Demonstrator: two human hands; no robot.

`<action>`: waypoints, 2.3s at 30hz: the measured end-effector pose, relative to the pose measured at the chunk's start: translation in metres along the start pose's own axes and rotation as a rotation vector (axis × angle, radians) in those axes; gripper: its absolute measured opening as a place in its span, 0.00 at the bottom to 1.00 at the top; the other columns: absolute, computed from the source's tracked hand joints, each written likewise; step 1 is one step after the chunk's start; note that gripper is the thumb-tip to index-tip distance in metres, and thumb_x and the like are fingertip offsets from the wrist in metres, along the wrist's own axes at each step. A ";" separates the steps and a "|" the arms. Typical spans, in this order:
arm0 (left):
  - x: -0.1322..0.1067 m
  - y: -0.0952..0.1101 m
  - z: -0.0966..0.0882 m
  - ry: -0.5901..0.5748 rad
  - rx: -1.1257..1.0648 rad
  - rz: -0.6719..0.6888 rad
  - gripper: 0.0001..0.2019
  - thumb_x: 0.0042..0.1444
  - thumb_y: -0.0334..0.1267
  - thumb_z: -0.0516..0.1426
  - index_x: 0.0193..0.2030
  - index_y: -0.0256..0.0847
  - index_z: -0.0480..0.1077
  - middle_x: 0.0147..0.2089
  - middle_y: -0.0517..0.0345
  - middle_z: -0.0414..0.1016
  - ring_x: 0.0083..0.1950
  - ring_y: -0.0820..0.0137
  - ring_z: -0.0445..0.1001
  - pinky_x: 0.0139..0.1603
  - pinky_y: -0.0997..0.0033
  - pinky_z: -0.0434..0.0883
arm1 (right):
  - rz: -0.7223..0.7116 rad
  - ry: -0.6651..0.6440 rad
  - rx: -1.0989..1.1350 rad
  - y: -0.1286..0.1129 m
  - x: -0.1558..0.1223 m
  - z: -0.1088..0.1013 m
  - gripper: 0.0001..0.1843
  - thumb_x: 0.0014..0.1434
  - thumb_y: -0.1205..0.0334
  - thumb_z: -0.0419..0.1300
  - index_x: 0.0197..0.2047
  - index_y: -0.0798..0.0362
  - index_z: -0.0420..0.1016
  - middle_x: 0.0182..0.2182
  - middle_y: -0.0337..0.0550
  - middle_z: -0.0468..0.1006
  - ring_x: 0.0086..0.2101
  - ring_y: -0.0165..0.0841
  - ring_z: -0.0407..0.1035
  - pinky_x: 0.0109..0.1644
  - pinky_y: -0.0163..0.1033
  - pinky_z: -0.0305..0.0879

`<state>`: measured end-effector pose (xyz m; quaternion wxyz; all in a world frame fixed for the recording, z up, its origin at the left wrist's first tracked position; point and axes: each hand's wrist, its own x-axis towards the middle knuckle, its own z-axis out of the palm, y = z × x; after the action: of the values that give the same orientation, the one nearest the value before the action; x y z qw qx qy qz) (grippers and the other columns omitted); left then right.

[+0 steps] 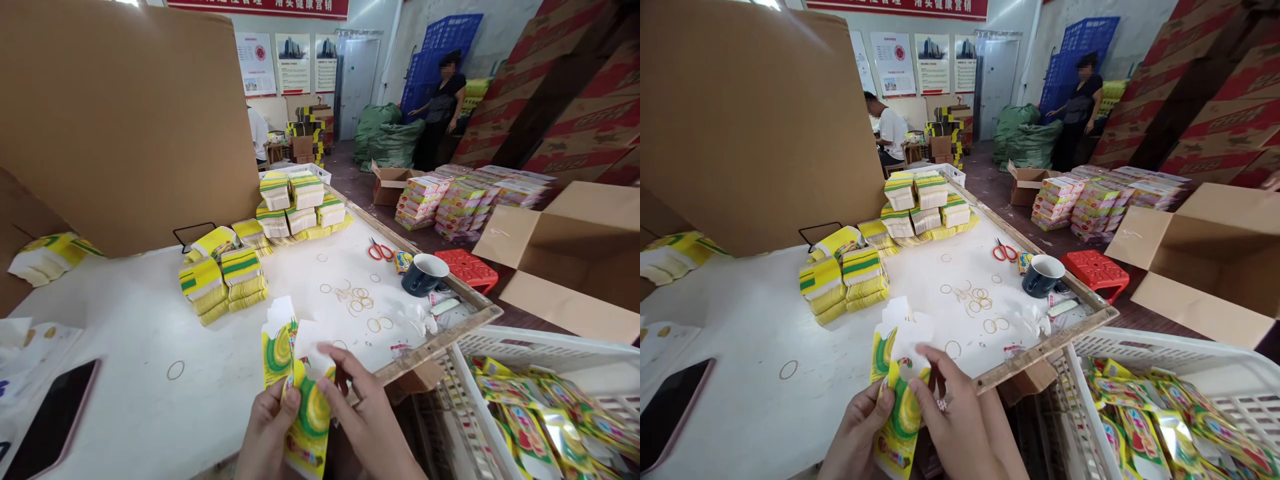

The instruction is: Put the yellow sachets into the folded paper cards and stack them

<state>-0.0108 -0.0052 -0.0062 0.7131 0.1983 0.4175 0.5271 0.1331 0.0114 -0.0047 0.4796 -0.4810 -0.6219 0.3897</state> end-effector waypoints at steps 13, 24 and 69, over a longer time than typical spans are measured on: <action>0.001 0.008 0.000 0.121 0.275 0.249 0.17 0.44 0.43 0.69 0.40 0.36 0.79 0.39 0.47 0.84 0.42 0.56 0.81 0.44 0.63 0.76 | 0.034 -0.028 0.086 0.009 -0.003 0.003 0.19 0.65 0.61 0.54 0.58 0.51 0.58 0.49 0.52 0.73 0.34 0.32 0.72 0.38 0.36 0.71; 0.009 -0.002 -0.005 0.179 0.351 0.276 0.12 0.46 0.41 0.68 0.34 0.37 0.77 0.33 0.56 0.84 0.31 0.66 0.78 0.34 0.74 0.74 | 0.120 0.001 0.038 0.009 -0.014 0.011 0.15 0.64 0.50 0.55 0.37 0.53 0.73 0.32 0.45 0.80 0.33 0.36 0.75 0.37 0.34 0.70; -0.008 -0.005 -0.006 -0.163 0.307 0.186 0.22 0.54 0.40 0.63 0.56 0.46 0.71 0.55 0.47 0.77 0.56 0.54 0.74 0.51 0.63 0.73 | 0.210 -0.253 -0.251 0.007 0.006 -0.016 0.19 0.56 0.66 0.60 0.51 0.46 0.67 0.16 0.27 0.70 0.21 0.31 0.62 0.27 0.31 0.56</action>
<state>-0.0135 -0.0150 -0.0106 0.6541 0.3843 0.4137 0.5033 0.1502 0.0188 -0.0059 0.2908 -0.5463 -0.6673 0.4145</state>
